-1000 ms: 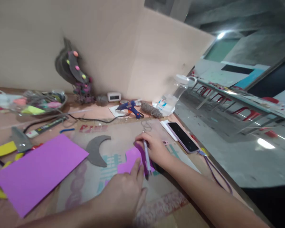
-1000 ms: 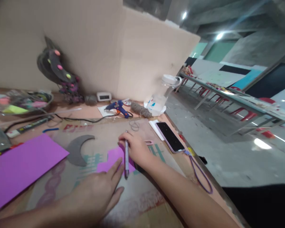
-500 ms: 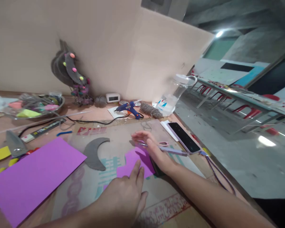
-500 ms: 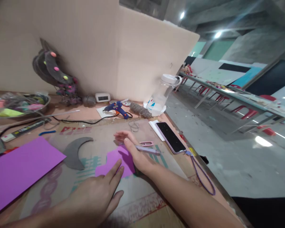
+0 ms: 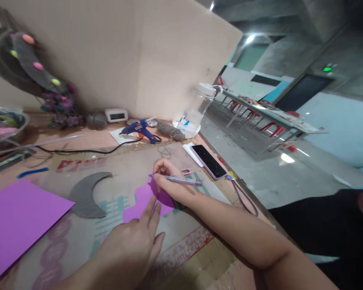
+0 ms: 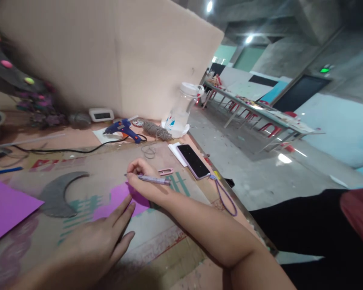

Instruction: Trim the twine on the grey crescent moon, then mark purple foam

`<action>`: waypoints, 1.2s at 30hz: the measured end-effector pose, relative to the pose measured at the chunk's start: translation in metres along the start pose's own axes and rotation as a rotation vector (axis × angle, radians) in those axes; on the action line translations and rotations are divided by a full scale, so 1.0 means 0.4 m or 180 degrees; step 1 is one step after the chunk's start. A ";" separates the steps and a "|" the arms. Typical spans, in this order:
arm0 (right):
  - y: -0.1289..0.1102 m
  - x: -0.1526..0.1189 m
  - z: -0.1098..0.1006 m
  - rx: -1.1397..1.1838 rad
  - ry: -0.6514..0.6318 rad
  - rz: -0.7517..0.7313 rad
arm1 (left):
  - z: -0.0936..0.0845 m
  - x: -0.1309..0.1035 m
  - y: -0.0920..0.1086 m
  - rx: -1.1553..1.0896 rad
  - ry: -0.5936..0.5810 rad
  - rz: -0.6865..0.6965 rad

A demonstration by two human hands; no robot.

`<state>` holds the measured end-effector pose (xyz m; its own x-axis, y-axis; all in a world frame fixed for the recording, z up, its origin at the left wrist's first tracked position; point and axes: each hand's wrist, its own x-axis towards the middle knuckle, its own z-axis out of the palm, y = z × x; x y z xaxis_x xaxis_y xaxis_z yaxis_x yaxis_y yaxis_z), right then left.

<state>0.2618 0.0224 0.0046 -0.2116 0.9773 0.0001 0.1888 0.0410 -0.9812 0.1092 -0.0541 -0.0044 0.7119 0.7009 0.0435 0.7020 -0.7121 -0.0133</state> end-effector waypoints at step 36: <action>0.049 0.028 0.016 -0.1202 0.0228 -0.0330 | -0.001 0.000 0.008 -0.0309 -0.0024 -0.0134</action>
<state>0.2572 0.0327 -0.0157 -0.1834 0.9754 0.1220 0.5121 0.2007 -0.8351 0.1114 -0.0565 -0.0041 0.6821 0.7304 0.0345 0.7262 -0.6822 0.0853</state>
